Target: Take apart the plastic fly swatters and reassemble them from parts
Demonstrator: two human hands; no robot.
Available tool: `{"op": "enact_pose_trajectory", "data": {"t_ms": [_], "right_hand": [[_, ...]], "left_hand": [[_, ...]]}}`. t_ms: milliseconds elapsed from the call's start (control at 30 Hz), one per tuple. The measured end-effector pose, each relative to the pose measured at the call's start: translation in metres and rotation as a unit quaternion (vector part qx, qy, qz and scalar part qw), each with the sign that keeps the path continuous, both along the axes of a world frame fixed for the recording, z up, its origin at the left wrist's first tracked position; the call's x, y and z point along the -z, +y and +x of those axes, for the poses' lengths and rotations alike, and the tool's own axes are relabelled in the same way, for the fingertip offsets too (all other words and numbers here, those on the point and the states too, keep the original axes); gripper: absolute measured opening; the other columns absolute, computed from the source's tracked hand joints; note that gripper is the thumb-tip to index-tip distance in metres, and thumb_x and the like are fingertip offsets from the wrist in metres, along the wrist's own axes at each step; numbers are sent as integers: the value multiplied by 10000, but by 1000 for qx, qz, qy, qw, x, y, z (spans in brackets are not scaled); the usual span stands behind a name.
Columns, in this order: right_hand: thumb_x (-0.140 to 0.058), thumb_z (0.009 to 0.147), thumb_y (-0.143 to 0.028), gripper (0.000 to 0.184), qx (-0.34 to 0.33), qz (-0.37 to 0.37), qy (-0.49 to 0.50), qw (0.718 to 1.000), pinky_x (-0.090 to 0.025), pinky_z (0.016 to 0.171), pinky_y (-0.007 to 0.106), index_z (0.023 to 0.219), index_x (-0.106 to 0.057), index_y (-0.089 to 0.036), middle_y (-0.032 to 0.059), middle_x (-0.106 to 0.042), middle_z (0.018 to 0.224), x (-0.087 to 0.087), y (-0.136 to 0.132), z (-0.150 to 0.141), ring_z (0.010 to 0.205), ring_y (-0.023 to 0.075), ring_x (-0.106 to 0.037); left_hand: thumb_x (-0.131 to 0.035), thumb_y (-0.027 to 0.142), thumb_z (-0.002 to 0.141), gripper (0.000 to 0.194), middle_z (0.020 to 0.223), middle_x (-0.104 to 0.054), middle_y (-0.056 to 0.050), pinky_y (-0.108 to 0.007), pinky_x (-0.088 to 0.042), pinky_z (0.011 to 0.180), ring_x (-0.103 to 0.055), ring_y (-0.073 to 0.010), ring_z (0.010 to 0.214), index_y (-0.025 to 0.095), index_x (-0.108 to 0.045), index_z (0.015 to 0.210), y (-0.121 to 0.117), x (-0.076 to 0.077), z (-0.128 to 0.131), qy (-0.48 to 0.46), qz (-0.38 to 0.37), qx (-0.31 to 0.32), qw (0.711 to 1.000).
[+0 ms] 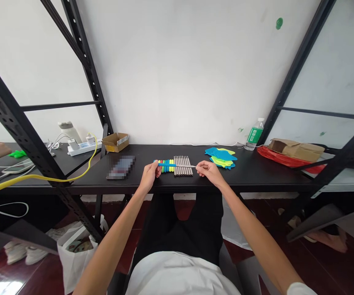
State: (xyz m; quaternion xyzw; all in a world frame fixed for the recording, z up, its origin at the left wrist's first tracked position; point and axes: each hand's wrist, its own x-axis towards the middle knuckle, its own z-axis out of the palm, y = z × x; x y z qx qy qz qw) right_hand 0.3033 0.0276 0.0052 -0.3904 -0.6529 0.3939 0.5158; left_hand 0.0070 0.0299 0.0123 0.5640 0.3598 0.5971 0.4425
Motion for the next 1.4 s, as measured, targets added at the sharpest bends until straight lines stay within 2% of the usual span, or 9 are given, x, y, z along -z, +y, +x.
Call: {"op": "enact_pose_trajectory", "data": {"t_ms": [800,1167,1400], "right_hand": [[-663,839,-554,378,9,16,-43,999,-461,590,282,754,-664,-185,40,-655,682,-3,-4,0,627,156,-575],[-585,873,-613,468,18,22,-55,998,-434,573,282,690,-641,-186,41,-632,621,-2,-3,0,596,163,-576],[-548,889,-632,510,10,26,-60,998,-435,585,291,623,-603,-200,29,-597,574,-2,-2,2,570,161,-545]], "left_hand": [[-550,475,913,455,537,-475,0,-266,-316,518,-402,-113,516,189,-464,569,-4,-3,1,20,0,8,1000],[-504,541,927,500,550,-492,-5,-263,-326,517,-422,-116,515,185,-489,576,2,4,-2,67,20,25,997],[-491,573,926,518,565,-499,-9,-258,-336,517,-426,-114,516,183,-488,585,1,2,-2,86,28,47,995]]}}
